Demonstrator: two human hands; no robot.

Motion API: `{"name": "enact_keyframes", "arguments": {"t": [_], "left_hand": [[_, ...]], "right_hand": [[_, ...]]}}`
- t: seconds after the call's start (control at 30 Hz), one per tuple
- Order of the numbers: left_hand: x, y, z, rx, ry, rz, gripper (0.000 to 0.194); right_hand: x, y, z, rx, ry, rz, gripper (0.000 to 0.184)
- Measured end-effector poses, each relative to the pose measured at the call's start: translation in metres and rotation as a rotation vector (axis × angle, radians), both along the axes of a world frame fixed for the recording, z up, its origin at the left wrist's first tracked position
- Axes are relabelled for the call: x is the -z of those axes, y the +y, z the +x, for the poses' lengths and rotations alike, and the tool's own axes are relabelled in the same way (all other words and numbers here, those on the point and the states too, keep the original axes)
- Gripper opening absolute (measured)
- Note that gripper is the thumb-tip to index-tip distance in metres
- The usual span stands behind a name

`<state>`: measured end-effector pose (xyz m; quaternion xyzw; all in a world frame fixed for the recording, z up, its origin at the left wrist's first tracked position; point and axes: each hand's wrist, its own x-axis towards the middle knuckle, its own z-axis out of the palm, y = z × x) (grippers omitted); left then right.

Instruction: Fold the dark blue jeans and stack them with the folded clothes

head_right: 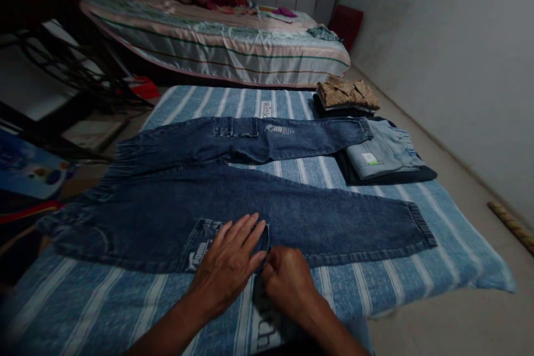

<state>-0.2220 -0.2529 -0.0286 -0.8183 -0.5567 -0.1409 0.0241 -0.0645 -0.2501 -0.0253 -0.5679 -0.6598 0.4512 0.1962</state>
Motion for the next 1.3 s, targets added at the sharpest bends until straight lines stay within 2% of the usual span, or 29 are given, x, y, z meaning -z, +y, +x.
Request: {"name": "enact_keyframes", "arguments": {"t": [0.1, 0.23, 0.3, 0.4, 0.53, 0.67, 0.73, 0.8, 0.87, 0.93, 1.03, 1.17, 1.3], "left_hand": [[0.0, 0.002, 0.0, 0.0, 0.007, 0.007, 0.042], [0.001, 0.003, 0.0, 0.011, 0.025, 0.007, 0.041], [0.002, 0.004, -0.001, 0.025, 0.038, 0.004, 0.042], [0.004, 0.004, -0.002, 0.045, 0.057, -0.006, 0.04], [0.006, 0.005, -0.003, 0.049, 0.074, -0.003, 0.038], [0.009, 0.006, -0.005, 0.054, 0.092, 0.015, 0.044], [0.01, 0.006, -0.005, 0.057, 0.091, 0.012, 0.047], [0.011, 0.006, -0.006, 0.054, 0.08, -0.003, 0.048], [0.011, 0.007, -0.006, 0.056, 0.061, -0.021, 0.047], [0.007, 0.01, -0.007, 0.064, 0.031, -0.048, 0.045], [-0.003, 0.027, -0.004, 0.058, -0.037, -0.076, 0.038], [-0.014, 0.07, 0.011, 0.074, -0.072, -0.053, 0.031], [-0.003, 0.109, 0.027, 0.142, -0.051, -0.066, 0.034]], "right_hand": [[-0.009, -0.004, 0.002, -0.063, -0.065, 0.151, 0.019], [-0.017, 0.001, 0.001, 0.005, -0.035, 0.454, 0.02], [-0.015, 0.01, -0.002, 0.016, -0.084, 0.614, 0.02], [-0.003, 0.026, -0.012, 0.003, -0.158, 0.708, 0.026], [0.014, 0.043, -0.019, -0.044, -0.27, 0.681, 0.039], [0.023, 0.065, 0.01, -0.08, -0.425, 0.587, 0.045], [0.025, 0.078, 0.037, 0.01, -0.53, 0.573, 0.044], [0.025, 0.088, 0.06, 0.166, -0.621, 0.583, 0.043], [0.024, 0.091, 0.072, 0.269, -0.631, 0.635, 0.041], [0.022, 0.085, 0.068, 0.241, -0.56, 0.714, 0.04], [0.019, 0.065, 0.044, 0.069, -0.433, 0.782, 0.037], [0.018, 0.048, 0.017, -0.016, -0.394, 0.705, 0.037], [0.017, 0.053, 0.013, -0.022, -0.443, 0.597, 0.039]]}}
